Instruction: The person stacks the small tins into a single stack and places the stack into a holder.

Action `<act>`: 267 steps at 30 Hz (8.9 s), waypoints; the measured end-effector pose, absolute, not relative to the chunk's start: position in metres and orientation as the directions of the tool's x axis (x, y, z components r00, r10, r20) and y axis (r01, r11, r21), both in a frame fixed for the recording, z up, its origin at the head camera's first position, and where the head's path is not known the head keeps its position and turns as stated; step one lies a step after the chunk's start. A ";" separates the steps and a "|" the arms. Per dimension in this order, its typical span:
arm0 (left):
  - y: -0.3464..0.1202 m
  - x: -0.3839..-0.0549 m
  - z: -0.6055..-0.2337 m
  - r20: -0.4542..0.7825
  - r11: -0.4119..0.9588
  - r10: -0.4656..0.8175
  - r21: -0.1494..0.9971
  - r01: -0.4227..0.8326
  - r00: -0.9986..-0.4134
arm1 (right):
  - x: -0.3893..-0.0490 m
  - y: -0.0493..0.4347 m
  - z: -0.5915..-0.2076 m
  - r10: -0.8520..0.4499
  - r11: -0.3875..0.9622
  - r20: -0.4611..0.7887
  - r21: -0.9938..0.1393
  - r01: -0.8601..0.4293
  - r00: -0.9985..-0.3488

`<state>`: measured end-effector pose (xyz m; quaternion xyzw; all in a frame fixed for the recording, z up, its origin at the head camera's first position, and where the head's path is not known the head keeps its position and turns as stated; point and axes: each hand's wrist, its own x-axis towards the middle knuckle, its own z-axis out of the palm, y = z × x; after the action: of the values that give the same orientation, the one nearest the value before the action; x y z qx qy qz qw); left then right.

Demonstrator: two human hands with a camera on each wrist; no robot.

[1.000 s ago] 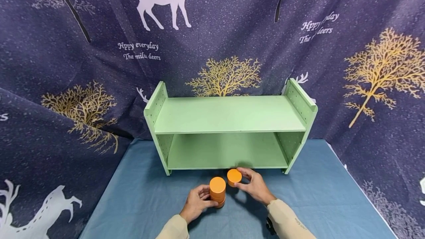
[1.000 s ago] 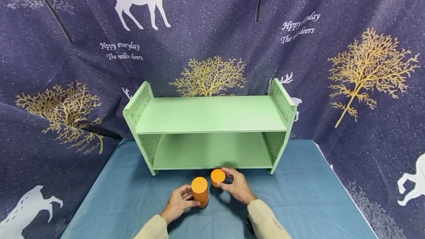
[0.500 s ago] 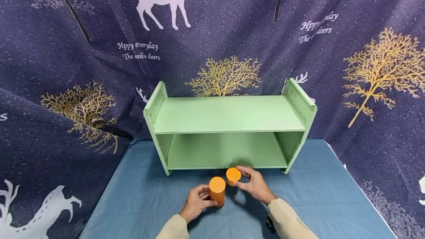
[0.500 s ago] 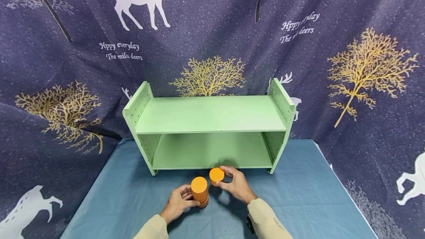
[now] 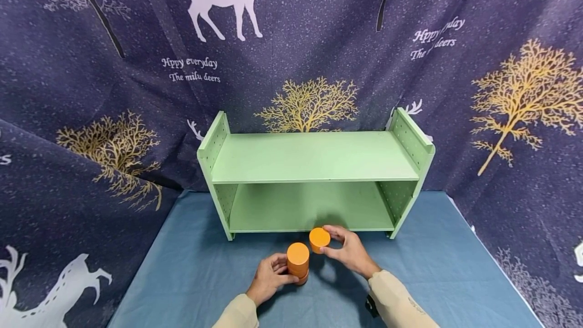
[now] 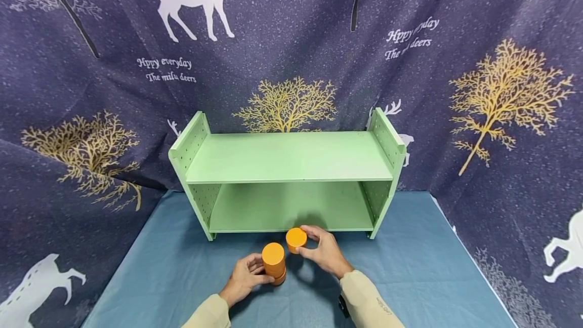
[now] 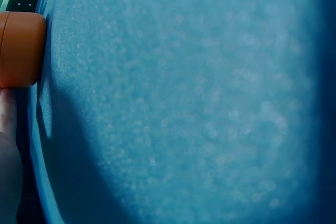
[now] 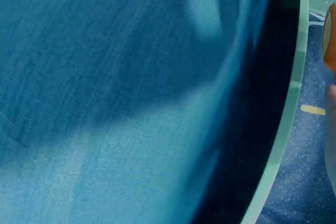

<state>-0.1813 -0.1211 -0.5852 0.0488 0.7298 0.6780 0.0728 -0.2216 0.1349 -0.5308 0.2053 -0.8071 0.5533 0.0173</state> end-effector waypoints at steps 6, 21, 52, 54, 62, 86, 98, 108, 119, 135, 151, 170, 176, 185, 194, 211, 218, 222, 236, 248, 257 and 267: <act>-0.122 -0.181 -0.585 -0.033 0.074 0.172 0.997 -0.021 -0.985 | -0.222 0.135 -0.527 -0.321 0.302 0.284 -0.873 -0.382 -0.903; -0.121 -0.181 -0.583 -0.055 0.066 0.173 0.997 -0.044 -0.983 | -0.219 0.135 -0.520 -0.323 0.319 0.283 -0.866 -0.386 -0.903; -0.122 -0.182 -0.583 -0.032 0.087 0.180 0.996 -0.017 -0.983 | -0.217 0.137 -0.504 -0.374 0.269 0.283 -0.878 -0.395 -0.883; -0.122 -0.182 -0.583 -0.034 0.087 0.180 0.996 -0.018 -0.983 | -0.216 0.137 -0.501 -0.371 0.270 0.277 -0.881 -0.389 -0.886; -0.122 -0.180 -0.582 -0.020 0.068 0.196 0.998 -0.007 -0.980 | -0.204 0.130 -0.474 -0.379 0.296 0.257 -0.877 -0.379 -0.889; -0.123 -0.182 -0.583 -0.046 0.071 0.193 0.997 -0.032 -0.980 | -0.209 0.131 -0.491 -0.407 0.248 0.288 -0.878 -0.408 -0.867; -0.122 -0.182 -0.582 -0.041 0.079 0.193 0.997 -0.026 -0.980 | -0.189 0.122 -0.456 -0.433 0.256 0.287 -0.870 -0.421 -0.855; -0.124 -0.182 -0.584 -0.016 0.072 0.200 0.997 -0.002 -0.980 | -0.202 0.122 -0.483 -0.442 0.237 0.304 -0.868 -0.437 -0.844; -0.123 -0.183 -0.585 -0.018 0.070 0.186 0.998 -0.005 -0.982 | -0.203 0.118 -0.490 -0.462 0.202 0.330 -0.865 -0.460 -0.823; -0.125 -0.183 -0.585 0.008 0.056 0.199 0.998 0.020 -0.980 | -0.202 0.105 -0.491 -0.479 0.223 0.304 -0.865 -0.450 -0.823; -0.124 -0.181 -0.582 -0.013 0.065 0.185 0.998 -0.001 -0.983 | -0.201 0.102 -0.493 -0.476 0.204 0.284 -0.885 -0.419 -0.832; -0.122 -0.179 -0.576 -0.002 0.050 0.192 0.999 0.007 -0.981 | -0.186 0.096 -0.468 -0.483 0.202 0.264 -0.894 -0.400 -0.835; -0.122 -0.182 -0.583 0.001 0.066 0.189 0.998 0.013 -0.982 | -0.184 0.096 -0.461 -0.484 0.216 0.261 -0.889 -0.404 -0.835; -0.123 -0.183 -0.583 0.015 0.047 0.192 0.999 0.024 -0.981 | -0.200 0.097 -0.493 -0.474 0.207 0.277 -0.887 -0.412 -0.836; -0.123 -0.183 -0.582 -0.012 0.066 0.193 0.998 0.001 -0.981 | -0.200 0.098 -0.495 -0.481 0.198 0.278 -0.890 -0.412 -0.831; -0.127 -0.182 -0.580 0.003 0.084 0.219 0.996 0.022 -0.976 | -0.195 0.109 -0.518 -0.468 0.256 0.173 -0.912 -0.320 -0.867; -0.128 -0.181 -0.582 0.021 0.062 0.226 0.997 0.036 -0.974 | -0.195 0.109 -0.535 -0.478 0.303 0.148 -0.897 -0.320 -0.866; -0.128 -0.182 -0.582 0.013 0.060 0.234 0.998 0.028 -0.972 | -0.196 0.108 -0.543 -0.475 0.323 0.132 -0.894 -0.311 -0.870; -0.129 -0.182 -0.584 0.041 0.066 0.242 0.996 0.059 -0.969 | -0.200 0.104 -0.562 -0.489 0.340 0.156 -0.872 -0.353 -0.858; -0.129 -0.182 -0.583 0.053 0.071 0.252 0.995 0.073 -0.966 | -0.202 0.101 -0.570 -0.508 0.335 0.165 -0.866 -0.371 -0.845; -0.128 -0.183 -0.584 0.033 0.046 0.246 0.998 0.045 -0.969 | -0.202 0.095 -0.572 -0.520 0.304 0.139 -0.892 -0.334 -0.843; -0.127 -0.183 -0.585 0.003 0.047 0.230 0.999 0.014 -0.973 | -0.202 0.093 -0.573 -0.519 0.292 0.096 -0.914 -0.281 -0.850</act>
<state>-0.1828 -0.1274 -0.5848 0.0847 0.7193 0.6850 0.0787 -0.2020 0.0934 -0.5735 0.2512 -0.7963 0.5392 -0.1101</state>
